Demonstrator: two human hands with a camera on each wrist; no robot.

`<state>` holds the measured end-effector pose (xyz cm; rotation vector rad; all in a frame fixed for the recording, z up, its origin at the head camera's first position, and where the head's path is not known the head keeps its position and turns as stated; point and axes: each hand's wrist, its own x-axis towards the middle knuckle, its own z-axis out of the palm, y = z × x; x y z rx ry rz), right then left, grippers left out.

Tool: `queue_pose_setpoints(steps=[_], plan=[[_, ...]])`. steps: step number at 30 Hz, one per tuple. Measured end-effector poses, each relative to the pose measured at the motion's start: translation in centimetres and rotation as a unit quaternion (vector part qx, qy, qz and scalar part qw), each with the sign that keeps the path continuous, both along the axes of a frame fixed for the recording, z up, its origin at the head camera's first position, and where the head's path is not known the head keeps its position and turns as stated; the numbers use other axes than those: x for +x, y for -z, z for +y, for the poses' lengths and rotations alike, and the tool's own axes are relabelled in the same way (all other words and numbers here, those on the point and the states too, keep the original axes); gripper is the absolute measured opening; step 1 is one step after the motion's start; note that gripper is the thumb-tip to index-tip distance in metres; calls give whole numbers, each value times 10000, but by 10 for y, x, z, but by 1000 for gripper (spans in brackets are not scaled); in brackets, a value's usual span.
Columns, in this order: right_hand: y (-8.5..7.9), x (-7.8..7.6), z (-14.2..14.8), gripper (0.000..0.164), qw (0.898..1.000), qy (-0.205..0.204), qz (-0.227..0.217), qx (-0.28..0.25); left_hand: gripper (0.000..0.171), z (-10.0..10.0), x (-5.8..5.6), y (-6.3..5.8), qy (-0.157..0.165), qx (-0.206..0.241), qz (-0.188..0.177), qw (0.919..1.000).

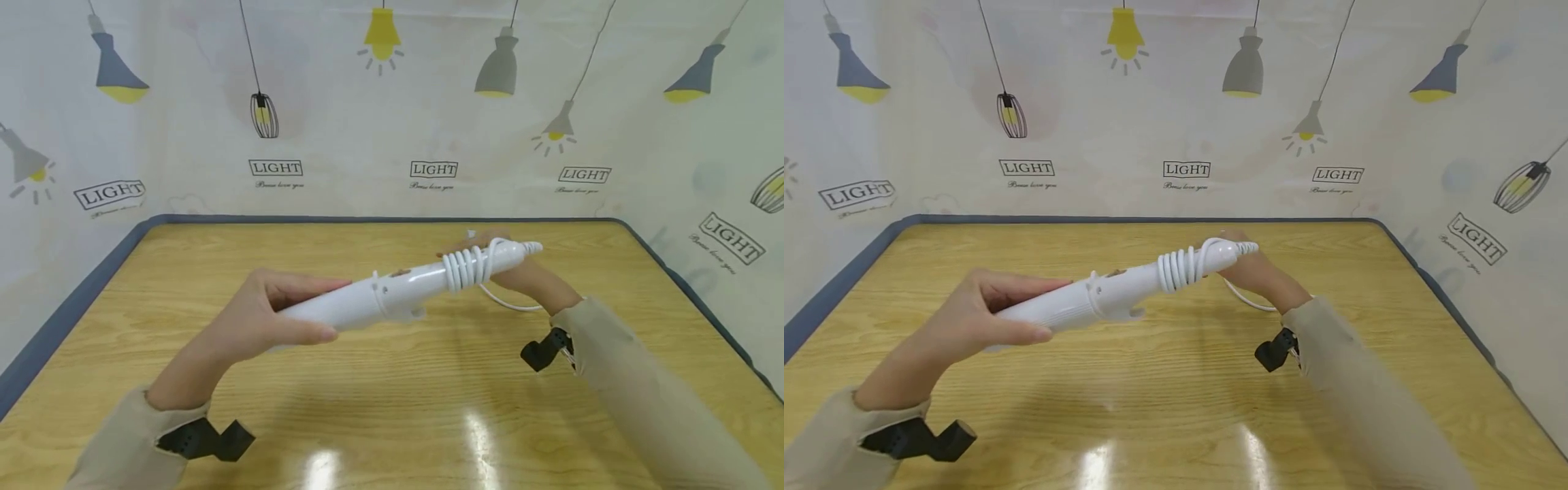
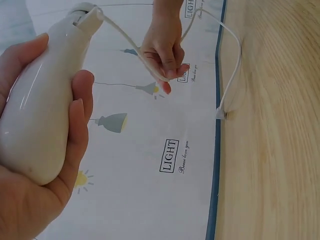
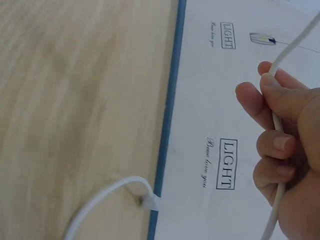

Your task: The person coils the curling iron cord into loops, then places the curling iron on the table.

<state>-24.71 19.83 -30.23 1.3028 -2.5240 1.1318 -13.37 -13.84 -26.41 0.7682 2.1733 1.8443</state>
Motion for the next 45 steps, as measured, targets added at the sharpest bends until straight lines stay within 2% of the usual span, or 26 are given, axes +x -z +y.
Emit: queue_pose_setpoints(steps=[3, 6, 9, 12, 16, 21, 26, 31, 37, 41, 45], plan=[[-9, -8, 0, 21, 9977, -184, -633, -165, 47, 0, 1, 3, 161, -23, 52, 9999], [-18, -15, -1, 21, 9966, 145, -697, 424, 47, 1, 1, 5, 343, -57, 135, 9993], [-26, -17, -3, 18, 9950, 276, -530, 804, 46, 2, 3, 6, 578, -139, 167, 9981], [-34, -17, -4, 18, 9918, 474, -579, 1036, 45, 2, 4, 7, 775, -331, 190, 9963], [-45, -16, -1, 17, 9890, 566, -391, 1310, 44, 2, 5, 7, 895, -698, 152, 9934], [-58, -13, -1, 21, 9850, 773, -105, 1541, 45, 4, 4, 11, 1032, -949, 73, 9901], [-73, -4, -4, 25, 9779, 1183, 175, 1717, 45, 6, 0, 16, 1032, -1250, -12, 9868], [-88, 9, -5, 21, 9709, 1306, 602, 1917, 46, 8, -2, 18, 1022, -1475, 63, 9837], [-102, 27, -3, 11, 9601, 1381, 1330, 2034, 46, 10, -5, 23, 781, -1905, 297, 9781], [-107, 38, 0, 6, 9570, 1247, 1820, 1883, 46, 12, -8, 28, 653, -2065, 509, 9749], [-110, 47, 1, 5, 9534, 1091, 2226, 1722, 45, 13, -10, 31, 202, -2453, 898, 9651]])
